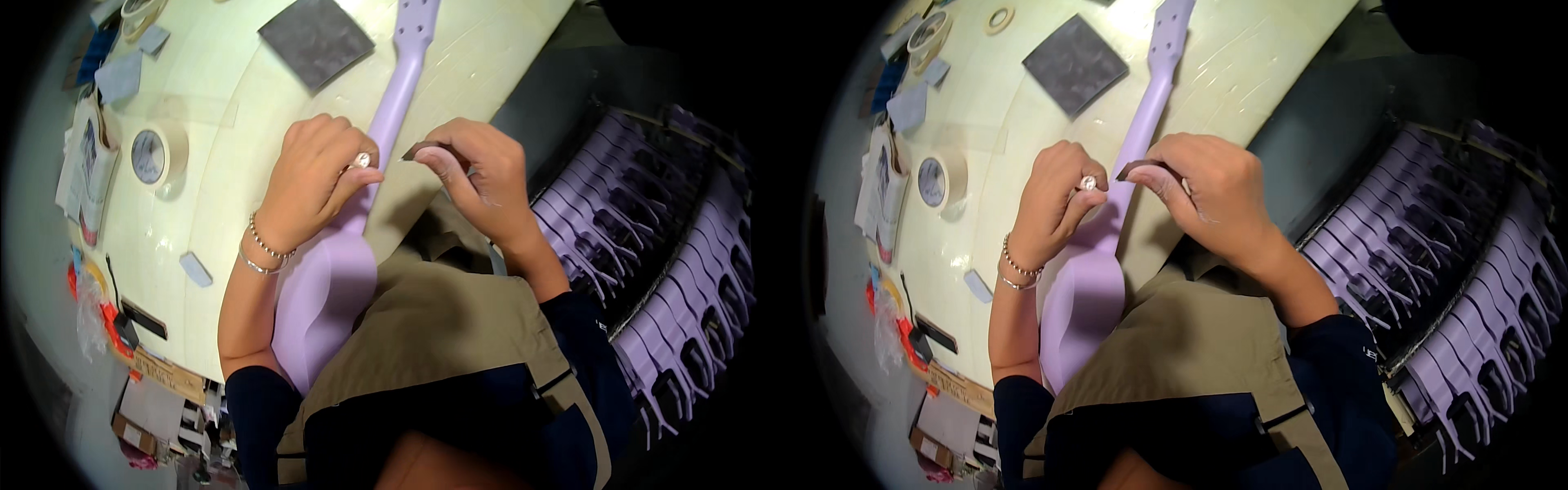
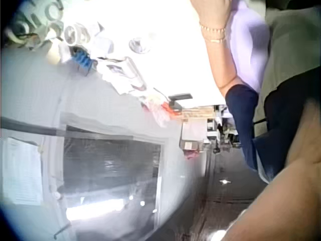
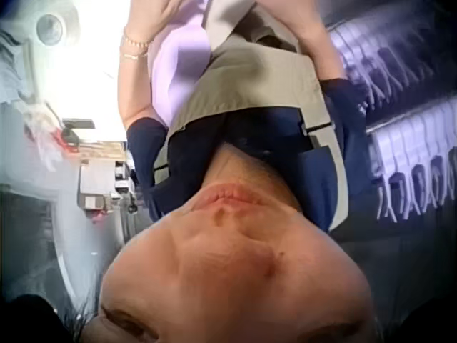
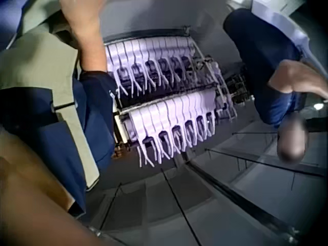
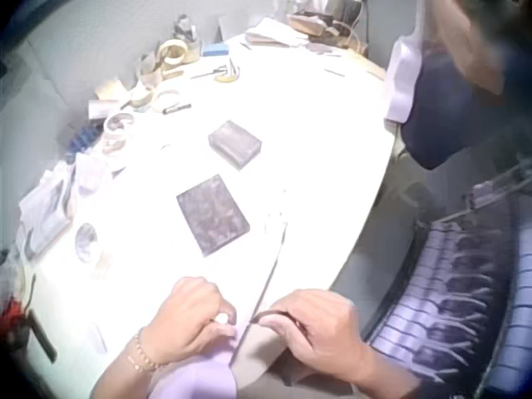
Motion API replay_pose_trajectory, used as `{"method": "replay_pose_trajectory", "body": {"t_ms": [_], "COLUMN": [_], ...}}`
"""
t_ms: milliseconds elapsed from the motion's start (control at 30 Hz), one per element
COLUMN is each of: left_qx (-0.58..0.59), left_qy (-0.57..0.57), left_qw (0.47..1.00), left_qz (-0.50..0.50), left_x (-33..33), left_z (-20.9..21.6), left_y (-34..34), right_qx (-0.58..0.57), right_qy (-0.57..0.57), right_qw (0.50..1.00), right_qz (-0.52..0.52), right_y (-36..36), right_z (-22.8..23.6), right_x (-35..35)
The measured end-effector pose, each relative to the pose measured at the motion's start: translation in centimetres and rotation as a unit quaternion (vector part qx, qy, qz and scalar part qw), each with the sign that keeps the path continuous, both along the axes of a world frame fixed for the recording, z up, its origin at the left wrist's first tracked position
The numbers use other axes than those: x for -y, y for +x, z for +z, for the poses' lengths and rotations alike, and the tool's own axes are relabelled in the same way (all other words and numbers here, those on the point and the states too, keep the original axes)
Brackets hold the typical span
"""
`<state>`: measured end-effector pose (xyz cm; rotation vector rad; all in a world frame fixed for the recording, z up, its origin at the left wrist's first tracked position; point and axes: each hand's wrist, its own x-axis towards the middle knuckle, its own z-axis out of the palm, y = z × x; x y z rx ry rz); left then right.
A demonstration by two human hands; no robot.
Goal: The person sands the neck of a light purple guitar body using a sanding block, then retrieves a guitar body from a rack. They use a utility knife to scrape and smooth the edges of the body, focusing on the curves and seams.
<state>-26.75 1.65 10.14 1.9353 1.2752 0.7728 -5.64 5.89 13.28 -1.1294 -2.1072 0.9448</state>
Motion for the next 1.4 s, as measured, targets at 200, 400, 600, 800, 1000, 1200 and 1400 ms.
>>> {"method": "replay_pose_trajectory", "body": {"t_ms": [200, 400, 600, 800, 1000, 1200, 1400], "left_qx": [0.004, -0.026, -0.054, -0.043, 0.040, 0.061, 0.134], "left_qy": [-0.011, -0.011, -0.003, -0.011, -0.062, -0.247, -0.450], "left_qw": [1.000, 1.000, 0.998, 0.999, 0.997, 0.958, 0.876], "left_qz": [-0.004, -0.013, -0.024, -0.024, -0.027, 0.129, 0.108], "left_x": [0.8, 0.7, 0.8, 0.6, 0.5, 1.3, 1.0], "left_z": [-1.1, -1.1, -1.1, -1.2, -1.7, -3.3, -3.3], "left_y": [0.4, 0.8, 0.9, 1.4, 0.9, 0.1, 0.1], "right_qx": [0.056, 0.084, 0.091, 0.073, -0.106, -0.140, -0.056], "right_qy": [0.116, 0.161, 0.093, -0.084, -0.490, -0.401, -0.208], "right_qw": [0.991, 0.983, 0.991, 0.993, 0.865, 0.902, 0.975], "right_qz": [0.027, 0.033, 0.032, 0.027, -0.029, -0.077, -0.059], "right_y": [-0.4, -0.4, -0.2, 0.2, 1.1, 2.2, 2.5], "right_z": [-1.6, -2.4, -2.2, -2.1, -3.1, -5.2, -7.4], "right_x": [0.3, 0.4, 0.9, 1.1, 1.2, 3.1, 3.9]}}
